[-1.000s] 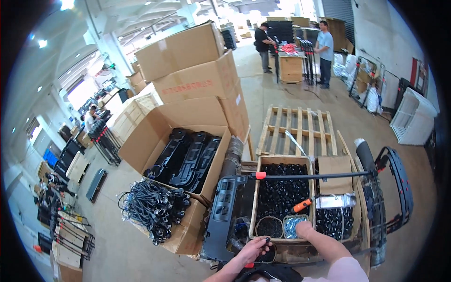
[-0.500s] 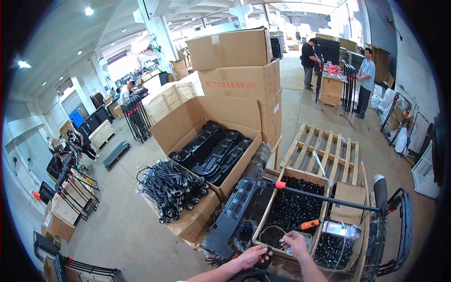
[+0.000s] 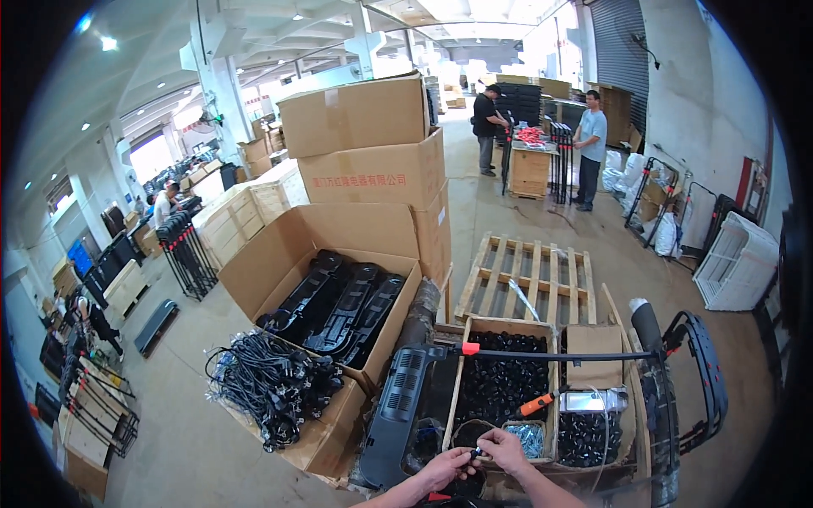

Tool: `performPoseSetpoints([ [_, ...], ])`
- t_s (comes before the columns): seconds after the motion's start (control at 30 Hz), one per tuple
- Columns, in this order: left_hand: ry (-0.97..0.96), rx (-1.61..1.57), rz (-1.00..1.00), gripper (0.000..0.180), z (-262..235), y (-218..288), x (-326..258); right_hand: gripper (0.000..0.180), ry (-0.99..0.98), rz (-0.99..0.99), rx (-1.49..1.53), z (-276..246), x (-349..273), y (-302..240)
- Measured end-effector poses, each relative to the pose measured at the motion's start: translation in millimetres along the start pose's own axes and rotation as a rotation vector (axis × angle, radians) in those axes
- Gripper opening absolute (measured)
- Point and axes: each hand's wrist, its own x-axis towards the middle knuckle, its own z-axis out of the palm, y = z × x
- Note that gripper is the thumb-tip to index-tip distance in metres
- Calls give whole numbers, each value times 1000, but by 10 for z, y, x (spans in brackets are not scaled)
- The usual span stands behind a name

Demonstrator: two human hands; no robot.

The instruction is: The recorder is assembling a lawnmower by connecting electrical wires, positioning the plastic housing, and securing it with screws using a power drill.

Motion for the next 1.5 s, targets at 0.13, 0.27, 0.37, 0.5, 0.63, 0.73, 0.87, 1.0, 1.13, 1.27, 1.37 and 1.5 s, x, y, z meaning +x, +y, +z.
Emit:
performPoseSetpoints([
  [0.13, -21, -29, -25, 28, -95, -10, -10, 15, 2, 35, 34, 61, -28, 17],
  [0.27, -48, -55, -30, 27, -150, -70, -3, 14, 34, 113, 21, 104, -87, -26],
  [0.37, -69, -42, -40, 28, -203, -52, 14, 16, 16, 94, -28, 119, -96, -81],
  [0.5, -58, -37, -48, 27, -159, -30, -56, 17, -24, 135, -123, 114, -83, -134],
  [0.63, -42, -69, -31, 25, -150, -29, -118, 18, -26, 135, -146, 183, -74, -156],
  [0.73, -33, -78, -34, 25, -186, 29, -144, 19, -8, 123, -139, 204, -86, -191],
  [0.87, -23, -63, -8, 31, -201, 64, -185, 18, -95, 190, -236, 260, -108, -288],
  [1.0, 11, -78, 0, 28, -259, 12, -224, 24, -148, 33, -520, 351, -126, -476],
  [1.13, 45, -91, -12, 27, -303, 65, -249, 30, -177, -365, -781, 401, -119, -405],
  [1.27, 130, -144, 11, 22, -326, 149, -360, 32, -171, -367, -822, 612, -165, -654],
  [1.37, 213, -143, 45, 27, -354, 142, -439, 34, -233, -450, -913, 777, -140, -667],
  [1.5, 221, -205, 129, 28, -504, 51, -481, 34, -258, -516, -959, 1068, -76, -676],
])
